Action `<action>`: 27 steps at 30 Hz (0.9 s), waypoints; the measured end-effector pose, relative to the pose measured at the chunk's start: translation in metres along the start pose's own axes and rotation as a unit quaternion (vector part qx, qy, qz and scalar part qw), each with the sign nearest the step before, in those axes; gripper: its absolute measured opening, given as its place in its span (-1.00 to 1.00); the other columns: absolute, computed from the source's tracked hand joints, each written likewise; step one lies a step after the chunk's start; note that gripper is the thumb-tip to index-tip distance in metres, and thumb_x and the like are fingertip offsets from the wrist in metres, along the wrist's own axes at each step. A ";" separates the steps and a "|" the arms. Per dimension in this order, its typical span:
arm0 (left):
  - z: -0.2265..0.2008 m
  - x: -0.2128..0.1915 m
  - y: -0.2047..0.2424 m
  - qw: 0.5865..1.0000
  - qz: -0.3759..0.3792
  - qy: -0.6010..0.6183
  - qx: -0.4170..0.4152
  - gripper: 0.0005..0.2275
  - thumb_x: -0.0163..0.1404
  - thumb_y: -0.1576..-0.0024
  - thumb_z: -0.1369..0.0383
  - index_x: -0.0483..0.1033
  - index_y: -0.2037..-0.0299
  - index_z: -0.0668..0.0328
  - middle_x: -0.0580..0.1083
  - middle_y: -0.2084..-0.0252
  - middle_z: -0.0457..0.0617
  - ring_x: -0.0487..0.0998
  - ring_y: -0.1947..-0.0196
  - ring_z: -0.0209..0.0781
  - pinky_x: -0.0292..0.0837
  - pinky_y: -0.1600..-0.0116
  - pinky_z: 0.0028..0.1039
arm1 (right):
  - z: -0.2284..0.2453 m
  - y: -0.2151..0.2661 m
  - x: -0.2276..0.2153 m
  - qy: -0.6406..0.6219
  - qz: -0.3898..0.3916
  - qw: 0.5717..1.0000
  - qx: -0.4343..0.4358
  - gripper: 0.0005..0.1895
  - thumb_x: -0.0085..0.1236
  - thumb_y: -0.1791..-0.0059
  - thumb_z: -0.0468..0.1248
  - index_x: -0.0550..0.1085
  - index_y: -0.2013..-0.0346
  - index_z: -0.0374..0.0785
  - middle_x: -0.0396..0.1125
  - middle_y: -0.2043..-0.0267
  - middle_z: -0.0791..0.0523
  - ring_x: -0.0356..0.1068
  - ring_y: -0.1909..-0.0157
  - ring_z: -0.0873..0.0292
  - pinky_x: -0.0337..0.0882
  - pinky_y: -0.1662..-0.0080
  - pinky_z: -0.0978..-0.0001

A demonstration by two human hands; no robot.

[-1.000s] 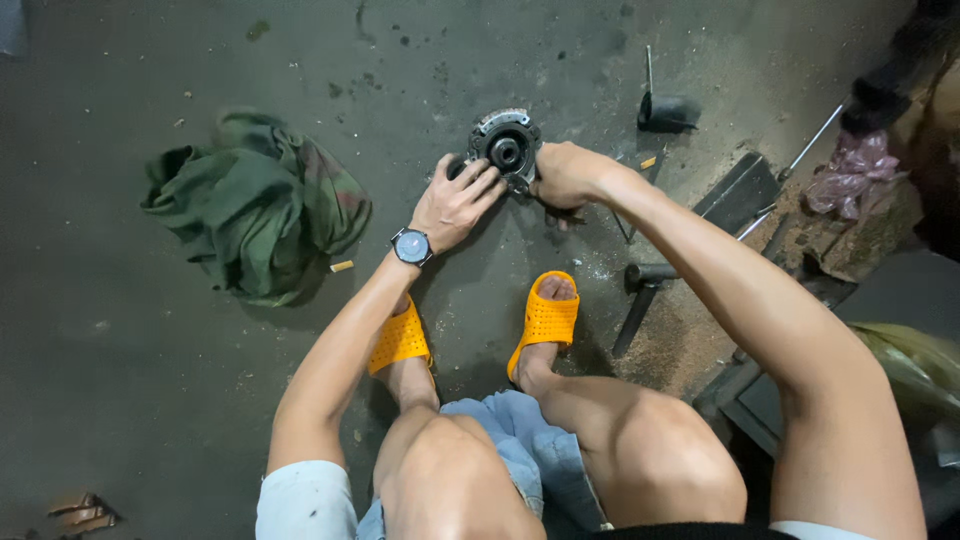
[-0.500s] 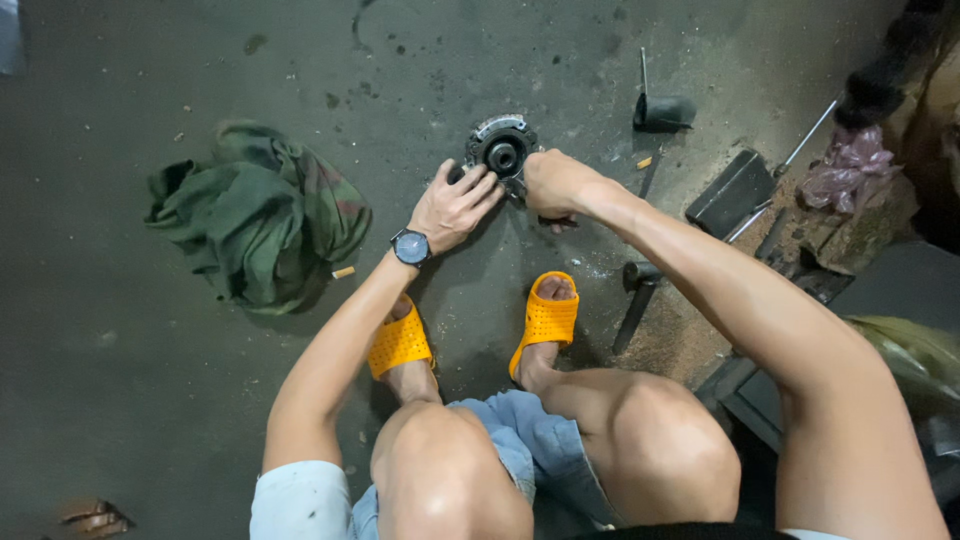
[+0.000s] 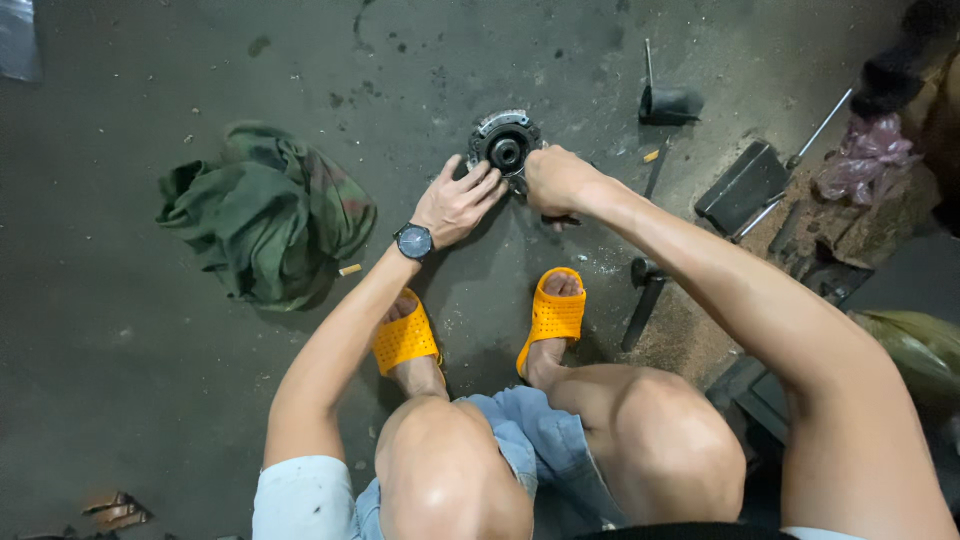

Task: The person sits on the floor and cleans a circular mechanical part with a green cloth. They then use pliers to remove a small metal ring from the part and place it on the floor.

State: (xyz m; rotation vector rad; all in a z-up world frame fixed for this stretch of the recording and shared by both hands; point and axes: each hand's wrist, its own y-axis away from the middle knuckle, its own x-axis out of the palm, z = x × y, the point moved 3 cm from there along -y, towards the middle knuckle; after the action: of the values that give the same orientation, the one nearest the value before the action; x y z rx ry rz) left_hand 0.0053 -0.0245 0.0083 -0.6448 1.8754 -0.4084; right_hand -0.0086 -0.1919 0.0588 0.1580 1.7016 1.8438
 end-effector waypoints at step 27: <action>-0.001 0.020 0.030 0.994 0.004 -0.052 -0.099 -0.87 -0.15 -0.23 0.43 0.50 0.18 0.10 0.39 0.06 0.01 0.40 -0.03 -0.10 0.30 -0.14 -0.15 | -0.003 0.067 0.002 -0.100 -0.158 0.979 -0.079 -0.73 -0.09 -0.02 -0.32 0.50 0.37 -0.50 0.39 0.46 -0.24 0.44 0.29 -0.32 0.40 0.27 -0.10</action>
State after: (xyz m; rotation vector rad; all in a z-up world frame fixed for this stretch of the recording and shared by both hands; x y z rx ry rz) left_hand -0.0088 -0.0127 -0.0234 -0.7756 1.8313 -0.1813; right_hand -0.0356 -0.1919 0.1205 0.0052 1.3507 1.6544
